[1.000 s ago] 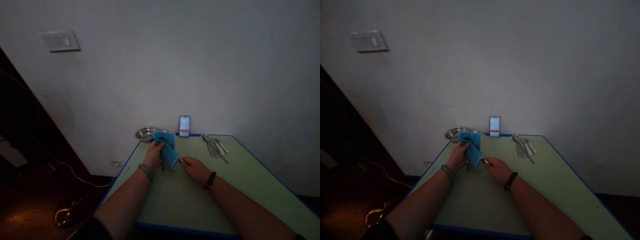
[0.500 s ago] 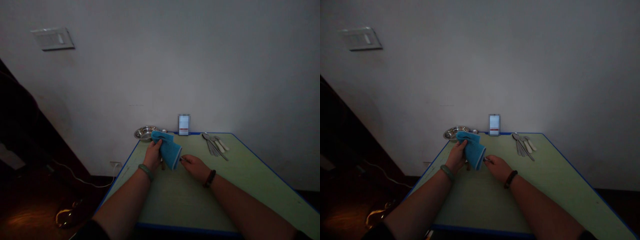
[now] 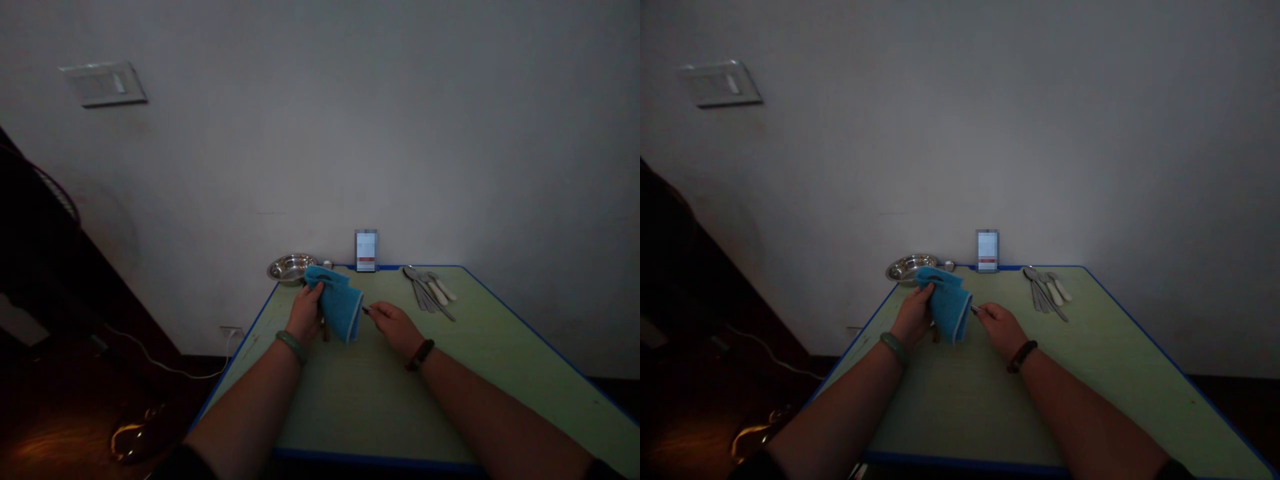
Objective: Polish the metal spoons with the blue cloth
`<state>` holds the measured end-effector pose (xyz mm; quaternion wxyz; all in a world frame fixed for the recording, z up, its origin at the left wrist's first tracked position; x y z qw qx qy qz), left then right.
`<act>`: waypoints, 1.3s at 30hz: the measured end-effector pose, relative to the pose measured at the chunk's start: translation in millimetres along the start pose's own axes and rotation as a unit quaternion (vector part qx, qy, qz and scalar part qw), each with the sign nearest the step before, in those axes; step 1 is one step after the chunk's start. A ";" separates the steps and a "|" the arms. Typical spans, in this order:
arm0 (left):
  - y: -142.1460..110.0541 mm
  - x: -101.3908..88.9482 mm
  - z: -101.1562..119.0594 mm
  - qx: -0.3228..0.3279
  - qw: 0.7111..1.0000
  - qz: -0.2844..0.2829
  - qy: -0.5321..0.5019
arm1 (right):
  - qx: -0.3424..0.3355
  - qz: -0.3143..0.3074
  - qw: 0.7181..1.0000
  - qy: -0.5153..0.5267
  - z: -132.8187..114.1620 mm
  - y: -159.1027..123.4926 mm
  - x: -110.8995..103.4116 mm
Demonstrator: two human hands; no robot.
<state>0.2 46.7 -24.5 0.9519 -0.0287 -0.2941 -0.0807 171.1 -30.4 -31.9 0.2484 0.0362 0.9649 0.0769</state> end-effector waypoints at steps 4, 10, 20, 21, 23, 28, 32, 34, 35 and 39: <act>0.9 -0.3 -0.3 0.002 1.000 -0.014 0.004 | 0.025 -0.008 0.999 0.047 2.6 1.2 -0.5; -0.2 -0.2 1.1 0.004 0.999 -0.026 0.028 | 0.023 -0.012 0.997 0.071 7.8 2.8 0.9; 3.3 -3.5 -1.6 -0.003 0.999 -0.004 0.034 | -0.039 -0.044 0.998 -0.012 4.8 1.4 2.6; 3.4 -3.4 -1.4 -0.002 1.000 -0.001 0.031 | -0.045 -0.056 0.997 -0.019 4.2 0.9 3.2; 3.3 -3.3 -1.1 -0.003 1.000 0.004 0.027 | -0.065 -0.076 0.995 -0.030 2.2 -0.5 4.1; 2.0 -2.2 -0.7 -0.006 1.000 0.012 0.016 | -0.092 -0.093 0.989 -0.071 -3.1 -3.1 4.9; -0.1 -0.7 0.5 -0.002 0.999 0.027 0.031 | -0.102 -0.099 0.984 -0.106 -6.0 -3.9 5.6; -1.4 -0.2 0.9 -0.001 0.999 0.034 0.034 | -0.108 -0.103 0.982 -0.115 -7.2 -4.1 6.3; -2.0 -0.1 1.0 -0.001 0.999 0.038 0.034 | -0.110 -0.105 0.981 -0.119 -7.4 -4.2 6.7; -4.3 0.6 1.2 0.003 0.998 0.043 0.034 | -0.106 -0.106 0.981 -0.125 -6.1 -3.9 7.7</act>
Point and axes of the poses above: each hand's wrist, its own y-axis towards the middle knuckle, its own x-axis out of the palm, z = x × y, the point moved 2 cm from there along y, towards the middle knuckle, and after that the axes turned 3 degrees about -z, right-handed, at the moved point
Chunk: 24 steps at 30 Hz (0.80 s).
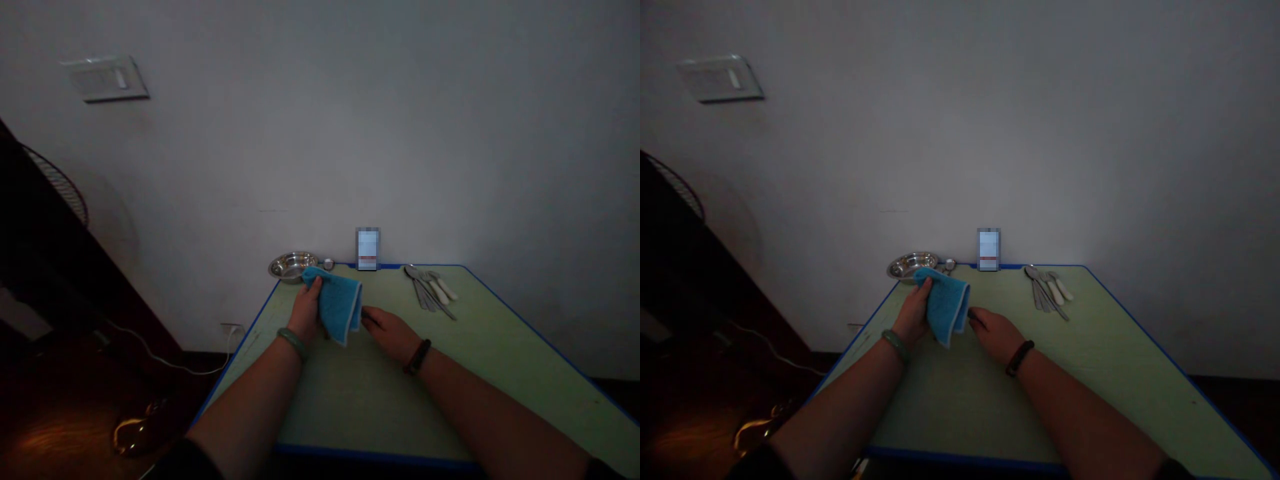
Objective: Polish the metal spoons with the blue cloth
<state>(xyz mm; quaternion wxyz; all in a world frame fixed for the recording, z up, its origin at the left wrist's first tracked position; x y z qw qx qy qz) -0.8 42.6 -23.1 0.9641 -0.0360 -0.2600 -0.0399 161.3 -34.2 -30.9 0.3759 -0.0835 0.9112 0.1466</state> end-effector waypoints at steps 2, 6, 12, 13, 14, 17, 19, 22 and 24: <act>-1.0 0.5 0.2 0.000 1.000 -0.003 -0.001 | 0.007 0.003 1.000 0.004 1.2 -0.1 0.3; -1.4 1.5 -0.3 -0.013 1.000 -0.005 -0.008 | 0.021 0.012 0.999 0.027 0.9 -0.7 -0.1; 2.9 0.7 -3.0 -0.034 0.998 -0.006 -0.056 | 0.014 0.023 0.998 0.061 -3.1 -0.9 -2.6; 3.4 0.6 -3.1 -0.034 0.997 -0.009 -0.063 | 0.014 0.024 0.998 0.065 -3.0 -0.7 -3.0; 3.8 0.7 -3.0 -0.034 0.997 -0.012 -0.068 | 0.014 0.026 0.997 0.069 -2.7 -0.6 -3.2; 3.7 1.2 -2.0 -0.031 0.997 -0.020 -0.074 | 0.015 0.032 0.996 0.081 -0.6 -0.2 -3.0; 3.3 1.2 -1.3 -0.026 0.997 -0.017 -0.072 | 0.022 0.042 0.995 0.086 1.5 -0.2 -2.6; 2.9 0.6 -0.8 -0.023 0.998 -0.012 -0.060 | 0.038 0.056 0.994 0.092 4.8 0.1 -1.9; 2.9 -0.1 -0.8 -0.021 0.999 -0.013 -0.043 | 0.046 0.061 0.992 0.097 6.7 0.8 -1.5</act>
Point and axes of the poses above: each hand's wrist, its own y-axis towards the middle knuckle, its own x-axis out of the palm, z = x × y, the point moved 2 cm from there along y, towards the middle knuckle, and after that the axes turned 3 degrees about -z, right-handed, at the moved point
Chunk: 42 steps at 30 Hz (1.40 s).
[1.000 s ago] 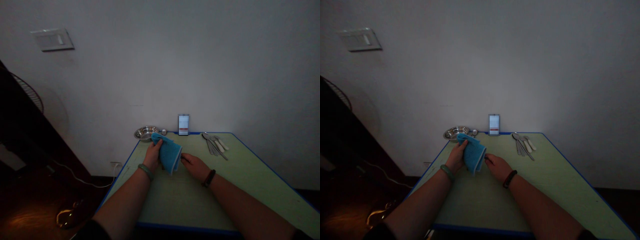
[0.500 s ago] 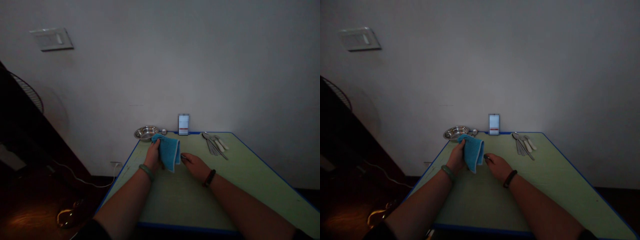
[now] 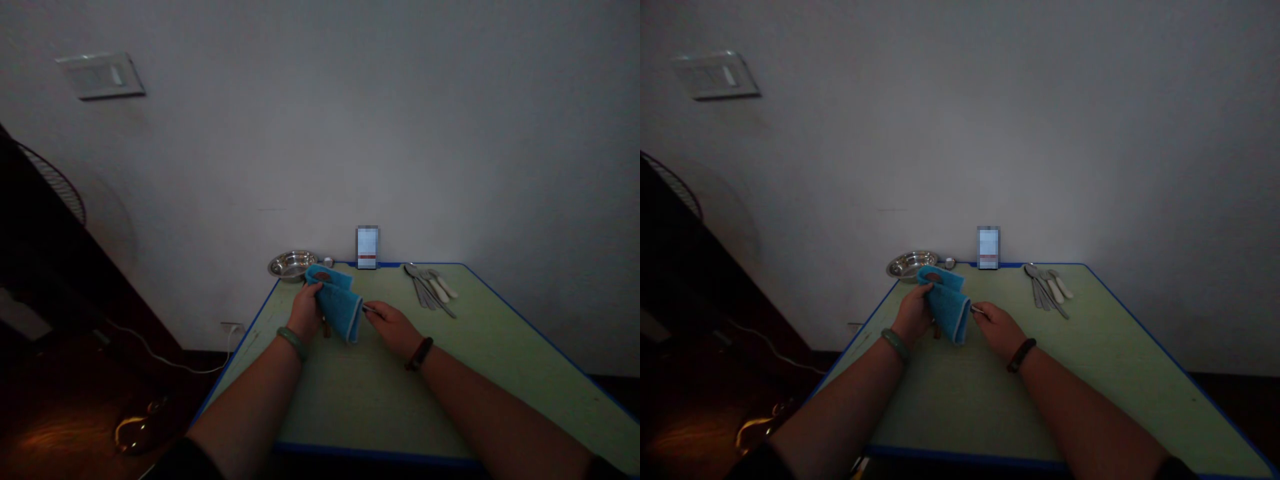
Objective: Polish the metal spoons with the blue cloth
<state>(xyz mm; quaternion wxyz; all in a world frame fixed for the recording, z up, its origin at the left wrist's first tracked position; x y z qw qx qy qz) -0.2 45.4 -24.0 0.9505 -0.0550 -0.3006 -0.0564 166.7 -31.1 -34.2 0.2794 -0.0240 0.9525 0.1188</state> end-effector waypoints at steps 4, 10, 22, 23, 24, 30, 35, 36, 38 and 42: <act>0.8 -0.9 -0.1 0.011 1.000 -0.016 0.025 | 0.004 0.013 1.000 0.027 3.2 2.3 0.4; 1.5 -1.6 -0.7 0.023 0.998 -0.031 0.049 | 0.011 0.018 0.999 0.036 7.7 3.6 1.1; 0.6 -1.0 -0.6 0.021 0.998 -0.028 0.049 | -0.007 -0.016 1.000 -0.003 0.7 0.2 0.8; 0.4 -1.1 -0.7 0.022 0.998 -0.028 0.049 | -0.006 -0.018 1.000 -0.006 0.3 0.2 1.0; 0.1 -1.0 -0.6 0.023 0.998 -0.028 0.049 | -0.004 -0.019 1.000 -0.010 0.0 0.2 1.1; -2.4 1.3 0.7 0.026 0.998 -0.018 0.046 | -0.009 -0.023 1.000 -0.012 -1.6 -0.3 2.0; -3.2 2.6 0.9 0.026 0.999 -0.012 0.038 | -0.009 -0.016 1.000 -0.017 -1.7 -0.6 2.6; -3.4 2.7 1.0 0.028 0.999 -0.009 0.039 | -0.007 -0.016 1.000 -0.017 -1.7 -0.7 2.8; -3.6 3.0 1.2 0.030 0.999 -0.004 0.040 | -0.003 -0.014 1.000 -0.015 -1.8 -1.1 2.8; -2.9 2.9 0.0 0.026 0.999 -0.010 0.032 | -0.001 -0.007 1.000 -0.003 -1.2 -1.4 2.2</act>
Point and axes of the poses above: each hand's wrist, its own y-axis towards the middle knuckle, its own x-axis out of the palm, z = x × y, the point moved 2 cm from there along y, towards the middle knuckle, and after that the axes turned 3 degrees about -z, right-handed, at the moved point
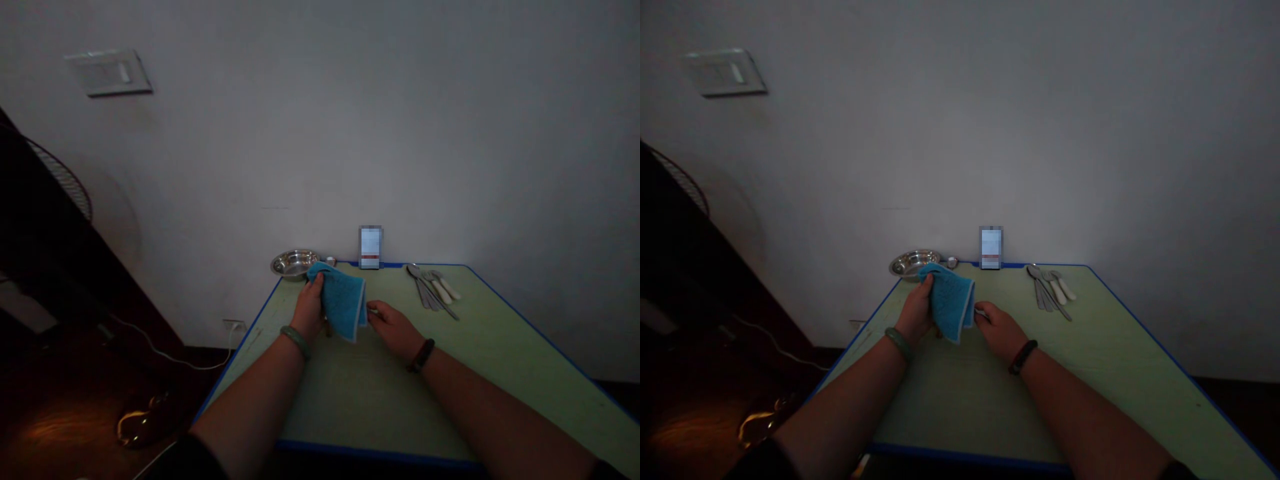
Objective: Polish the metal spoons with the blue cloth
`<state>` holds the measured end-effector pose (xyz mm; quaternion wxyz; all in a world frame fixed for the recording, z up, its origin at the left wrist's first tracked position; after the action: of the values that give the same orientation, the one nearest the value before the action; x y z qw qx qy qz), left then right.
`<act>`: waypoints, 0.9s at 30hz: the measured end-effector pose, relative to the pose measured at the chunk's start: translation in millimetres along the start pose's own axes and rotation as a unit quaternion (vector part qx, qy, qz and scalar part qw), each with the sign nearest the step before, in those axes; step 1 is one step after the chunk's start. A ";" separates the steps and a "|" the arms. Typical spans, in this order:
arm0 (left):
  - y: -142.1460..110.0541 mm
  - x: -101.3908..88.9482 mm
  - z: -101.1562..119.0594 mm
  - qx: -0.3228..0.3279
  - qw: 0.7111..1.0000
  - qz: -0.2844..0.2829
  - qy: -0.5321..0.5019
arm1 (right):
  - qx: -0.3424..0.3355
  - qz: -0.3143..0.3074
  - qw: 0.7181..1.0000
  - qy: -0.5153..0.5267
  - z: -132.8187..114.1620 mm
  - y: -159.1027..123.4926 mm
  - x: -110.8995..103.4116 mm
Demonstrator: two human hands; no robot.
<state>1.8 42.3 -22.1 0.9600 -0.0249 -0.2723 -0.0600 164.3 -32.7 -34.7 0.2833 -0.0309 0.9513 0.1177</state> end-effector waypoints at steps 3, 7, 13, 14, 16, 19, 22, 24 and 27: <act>1.2 -0.4 -2.0 -0.014 1.000 -0.009 -0.018 | -0.002 0.007 1.000 0.017 1.6 0.4 -0.6; 1.7 0.6 -2.4 -0.028 0.998 -0.027 -0.045 | 0.012 0.017 0.999 0.050 3.4 1.0 -1.1; -1.5 3.9 2.2 -0.031 0.996 -0.043 -0.065 | 0.030 0.021 0.997 0.067 3.1 1.6 -1.8; -2.2 4.3 2.8 -0.032 0.996 -0.042 -0.067 | 0.034 0.021 0.997 0.069 3.6 1.7 -1.5; -3.5 4.8 3.8 -0.037 0.996 -0.036 -0.068 | 0.047 0.019 0.995 0.082 5.7 2.1 -0.2; -5.5 6.3 4.9 -0.049 0.995 -0.030 -0.076 | 0.070 0.004 0.990 0.120 9.2 2.5 2.8; -7.8 9.2 5.3 -0.082 0.991 -0.032 -0.101 | 0.074 0.005 0.990 0.122 9.5 2.5 4.1; -9.2 11.2 5.3 -0.101 0.987 -0.037 -0.120 | 0.075 0.013 0.992 0.103 7.8 2.3 3.7; -10.9 13.0 5.8 -0.113 0.981 -0.045 -0.150 | 0.088 0.012 0.993 0.082 4.4 1.7 3.0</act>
<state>8.4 30.6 -10.2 0.8957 -0.1297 -0.4052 -0.1293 164.0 -30.0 -39.6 0.2046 -0.0041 0.9783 0.0336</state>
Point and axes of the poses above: each hand's wrist, its own y-axis towards the middle knuckle, its own x-axis out of the palm, z = x × y, the point moved 2 cm from there along y, towards the middle knuckle, and after that the axes turned 3 degrees about -z, right-handed, at the moved point
